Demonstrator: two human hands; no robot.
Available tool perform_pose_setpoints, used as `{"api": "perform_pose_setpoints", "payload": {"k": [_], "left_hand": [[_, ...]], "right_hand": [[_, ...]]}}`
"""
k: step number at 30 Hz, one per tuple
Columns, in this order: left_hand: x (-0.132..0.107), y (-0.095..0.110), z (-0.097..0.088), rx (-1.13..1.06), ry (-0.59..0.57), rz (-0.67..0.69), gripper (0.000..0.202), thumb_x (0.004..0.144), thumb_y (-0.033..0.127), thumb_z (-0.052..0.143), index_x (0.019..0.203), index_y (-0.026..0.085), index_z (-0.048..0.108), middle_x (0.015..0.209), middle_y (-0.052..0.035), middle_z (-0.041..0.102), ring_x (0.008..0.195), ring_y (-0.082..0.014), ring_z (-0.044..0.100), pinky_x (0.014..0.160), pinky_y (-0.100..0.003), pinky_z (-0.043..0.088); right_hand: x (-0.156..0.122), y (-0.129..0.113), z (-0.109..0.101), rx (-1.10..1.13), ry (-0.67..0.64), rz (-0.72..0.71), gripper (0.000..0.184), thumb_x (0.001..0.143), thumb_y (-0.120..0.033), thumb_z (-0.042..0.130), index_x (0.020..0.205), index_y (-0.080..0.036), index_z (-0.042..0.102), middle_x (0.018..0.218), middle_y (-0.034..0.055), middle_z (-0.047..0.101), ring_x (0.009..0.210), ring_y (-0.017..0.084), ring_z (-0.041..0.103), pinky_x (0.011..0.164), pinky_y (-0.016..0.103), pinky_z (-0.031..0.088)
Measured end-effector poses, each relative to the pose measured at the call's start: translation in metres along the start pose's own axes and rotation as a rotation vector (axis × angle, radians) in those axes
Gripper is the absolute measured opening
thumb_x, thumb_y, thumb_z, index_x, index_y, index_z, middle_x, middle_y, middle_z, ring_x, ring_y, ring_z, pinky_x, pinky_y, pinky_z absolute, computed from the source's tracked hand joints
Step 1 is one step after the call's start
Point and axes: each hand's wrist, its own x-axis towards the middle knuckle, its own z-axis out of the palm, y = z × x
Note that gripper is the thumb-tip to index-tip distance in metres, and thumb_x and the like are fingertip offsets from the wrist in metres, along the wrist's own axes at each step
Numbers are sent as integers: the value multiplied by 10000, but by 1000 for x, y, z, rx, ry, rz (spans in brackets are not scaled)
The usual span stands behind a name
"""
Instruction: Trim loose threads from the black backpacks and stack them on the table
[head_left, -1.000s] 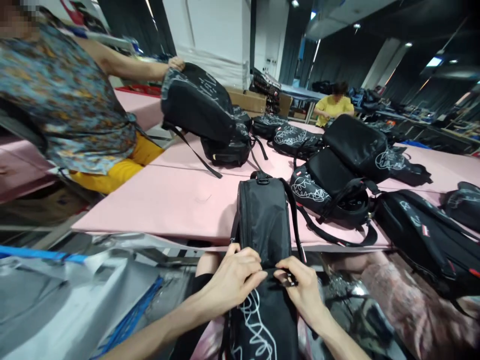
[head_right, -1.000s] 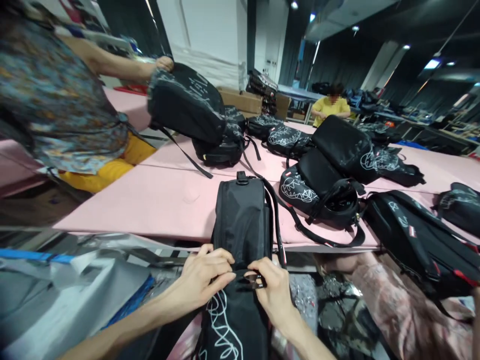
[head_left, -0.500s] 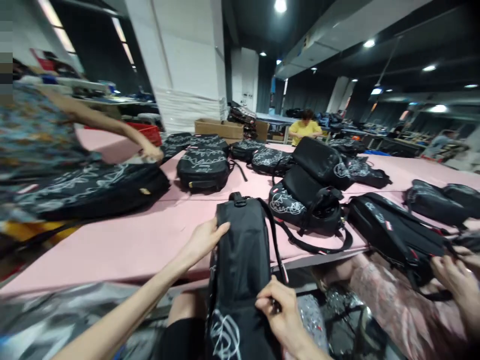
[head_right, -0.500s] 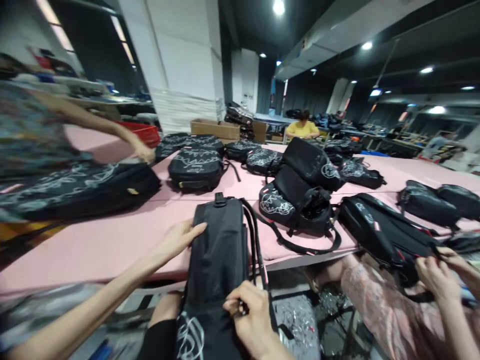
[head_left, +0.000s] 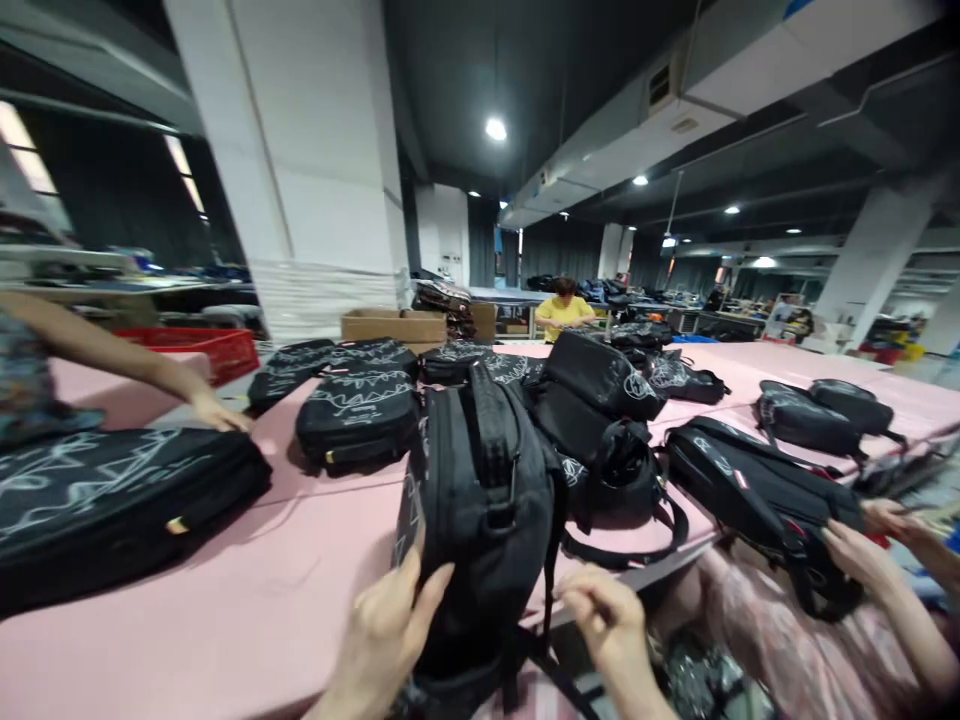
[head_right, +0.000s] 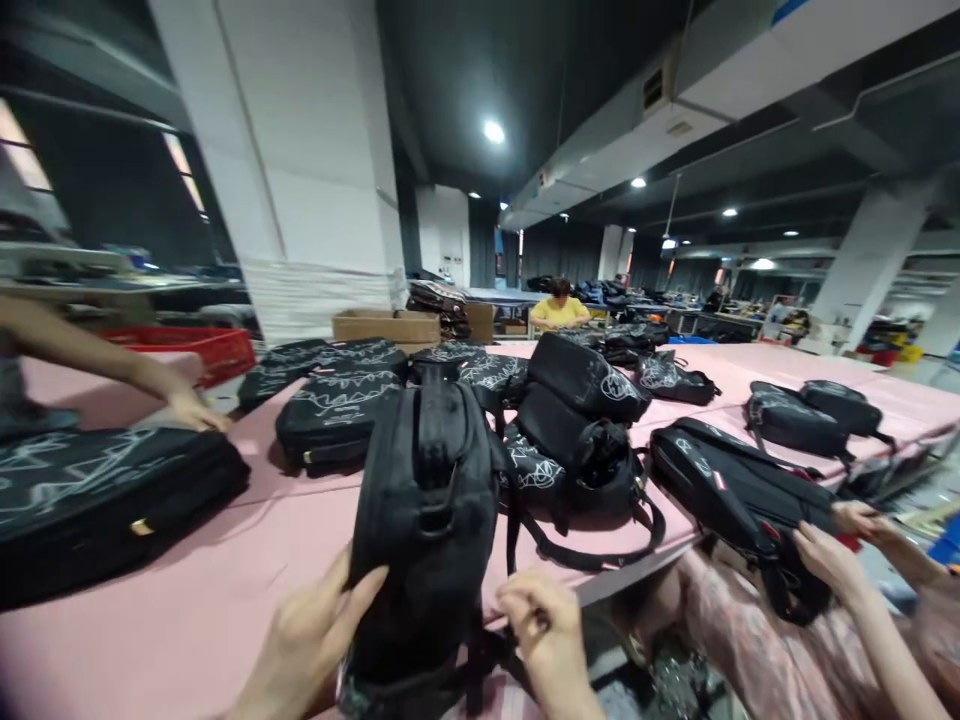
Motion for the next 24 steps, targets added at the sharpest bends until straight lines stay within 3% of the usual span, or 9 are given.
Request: {"api": "perform_pose_setpoints", "payload": {"k": [2, 5, 8, 11, 14, 16, 19, 24], "left_hand": [[-1, -7, 13, -27, -27, -72, 419, 881, 419, 392, 1129, 129, 566, 653, -21, 680, 463, -130, 588, 470, -202, 468], [0, -14, 19, -25, -26, -100, 455, 887, 422, 399, 1199, 114, 520, 671, -32, 690, 468, -134, 591, 479, -209, 465], [-2, -14, 20, -4, 7, -32, 473, 900, 417, 382, 1206, 80, 509, 576, -20, 660, 391, -123, 536, 447, -214, 444], [-7, -10, 22, 17, 49, 24, 474, 909, 388, 382, 1241, 62, 471, 608, -35, 669, 381, -109, 522, 448, -207, 447], [-10, -5, 24, 43, 70, 79, 476, 918, 355, 373, 1287, 58, 418, 574, -26, 650, 387, -111, 533, 447, -202, 445], [-11, -2, 24, 57, 72, 105, 478, 922, 333, 369, 1310, 54, 385, 520, -4, 617, 372, -115, 525, 432, -205, 433], [-10, 2, 20, 52, 90, 131, 478, 920, 304, 382, 1329, 58, 355, 511, 4, 612, 350, -113, 514, 409, -207, 416], [-22, 6, 4, 26, 67, 243, 351, 911, 308, 378, 1162, 134, 551, 636, -61, 676, 411, -128, 553, 466, -226, 468]], "right_hand": [[24, -6, -10, -71, 69, -12, 164, 837, -252, 540, 710, -195, 627, 700, 27, 638, 664, 147, 612, 599, 228, 495], [59, -21, -16, -136, 11, -124, 116, 848, -237, 526, 839, -198, 635, 827, 48, 629, 762, 158, 602, 663, 254, 488], [91, -35, -3, -208, -48, -195, 149, 844, -256, 540, 959, -209, 623, 909, 56, 614, 822, 158, 595, 699, 255, 482], [116, -46, 18, -342, -81, -204, 189, 780, -302, 626, 944, -209, 626, 871, 39, 601, 780, 155, 595, 686, 246, 475], [129, -53, 31, -494, -106, -218, 143, 740, -314, 666, 837, -212, 639, 810, 13, 597, 711, 141, 591, 662, 234, 457], [131, -56, 33, -589, -130, -240, 70, 763, -252, 630, 824, -221, 643, 803, 6, 604, 702, 132, 590, 649, 223, 438], [131, -57, 29, -729, -122, -246, 146, 764, -125, 559, 828, -227, 640, 837, 6, 614, 718, 130, 590, 626, 216, 409], [155, -50, 17, -791, -62, -177, 122, 775, -122, 539, 802, -209, 620, 844, 6, 617, 762, 139, 596, 642, 216, 401]]}}
